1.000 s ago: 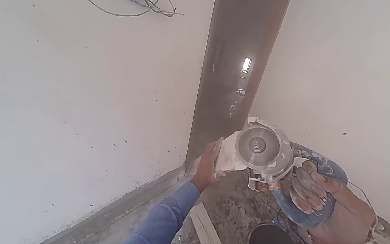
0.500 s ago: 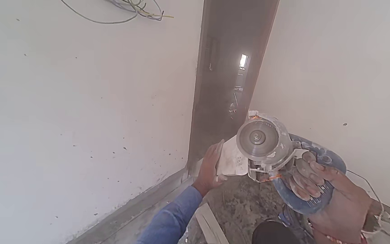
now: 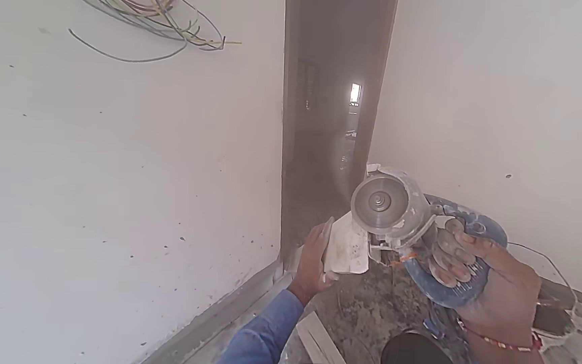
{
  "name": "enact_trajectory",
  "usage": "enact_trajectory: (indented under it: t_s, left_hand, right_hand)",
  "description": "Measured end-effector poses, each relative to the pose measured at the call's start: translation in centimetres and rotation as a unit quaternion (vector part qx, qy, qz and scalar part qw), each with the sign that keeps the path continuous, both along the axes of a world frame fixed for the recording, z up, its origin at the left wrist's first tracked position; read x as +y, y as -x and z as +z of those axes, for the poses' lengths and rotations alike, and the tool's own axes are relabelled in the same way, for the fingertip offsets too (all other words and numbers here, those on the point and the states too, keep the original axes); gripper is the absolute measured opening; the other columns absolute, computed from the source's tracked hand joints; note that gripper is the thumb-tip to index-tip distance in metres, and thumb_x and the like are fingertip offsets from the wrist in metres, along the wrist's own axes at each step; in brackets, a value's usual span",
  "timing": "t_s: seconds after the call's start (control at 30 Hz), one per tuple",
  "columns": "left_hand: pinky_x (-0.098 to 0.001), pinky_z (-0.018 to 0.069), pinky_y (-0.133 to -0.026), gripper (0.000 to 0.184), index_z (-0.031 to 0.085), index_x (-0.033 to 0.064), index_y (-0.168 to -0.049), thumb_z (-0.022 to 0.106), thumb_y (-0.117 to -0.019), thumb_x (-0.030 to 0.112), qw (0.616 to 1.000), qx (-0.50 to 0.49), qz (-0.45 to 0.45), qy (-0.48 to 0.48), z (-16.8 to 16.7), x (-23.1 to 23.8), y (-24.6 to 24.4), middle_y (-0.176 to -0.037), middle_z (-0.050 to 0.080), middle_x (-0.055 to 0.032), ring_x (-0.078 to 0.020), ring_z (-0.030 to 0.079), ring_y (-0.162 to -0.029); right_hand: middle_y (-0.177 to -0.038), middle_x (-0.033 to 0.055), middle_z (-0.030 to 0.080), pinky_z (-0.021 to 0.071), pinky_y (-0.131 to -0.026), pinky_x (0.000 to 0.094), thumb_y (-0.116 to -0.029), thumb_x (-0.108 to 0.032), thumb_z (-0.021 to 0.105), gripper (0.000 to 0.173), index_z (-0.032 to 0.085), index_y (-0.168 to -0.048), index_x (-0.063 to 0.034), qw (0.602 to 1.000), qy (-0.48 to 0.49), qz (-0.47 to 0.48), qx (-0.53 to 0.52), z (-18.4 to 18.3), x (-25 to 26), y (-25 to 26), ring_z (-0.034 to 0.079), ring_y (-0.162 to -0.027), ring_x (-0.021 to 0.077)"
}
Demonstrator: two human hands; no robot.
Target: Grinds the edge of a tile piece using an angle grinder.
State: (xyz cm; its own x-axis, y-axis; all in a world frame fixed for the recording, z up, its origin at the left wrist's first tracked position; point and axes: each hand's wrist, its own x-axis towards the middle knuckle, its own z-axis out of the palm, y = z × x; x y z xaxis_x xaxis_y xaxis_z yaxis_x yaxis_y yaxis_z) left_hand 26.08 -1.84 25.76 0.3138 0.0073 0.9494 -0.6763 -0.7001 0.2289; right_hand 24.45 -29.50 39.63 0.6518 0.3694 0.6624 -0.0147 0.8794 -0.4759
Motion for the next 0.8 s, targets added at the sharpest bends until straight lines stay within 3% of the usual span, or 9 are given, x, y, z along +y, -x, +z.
enact_trajectory:
  t_s: [0.8]
  left_hand:
    - [-0.0414, 0.0421, -0.116, 0.123, 0.048, -0.0060, -0.148, 0.026, -0.0803, 0.095, 0.999, 0.017, -0.034, -0.019, -0.5, -0.7, -0.1, -0.144, 0.056, -0.0243, -0.0272, 0.054, -0.136]
  right_hand:
    - [-0.060, -0.0001, 0.055, 0.0523, -0.046, 0.0238, -0.0971, -0.016, 0.060, 0.015, 0.067, -0.096, -0.0032, 1.000, -0.013, 0.019, -0.018, 0.7, -1.2, -1.3, 0.058, -0.049, 0.0092]
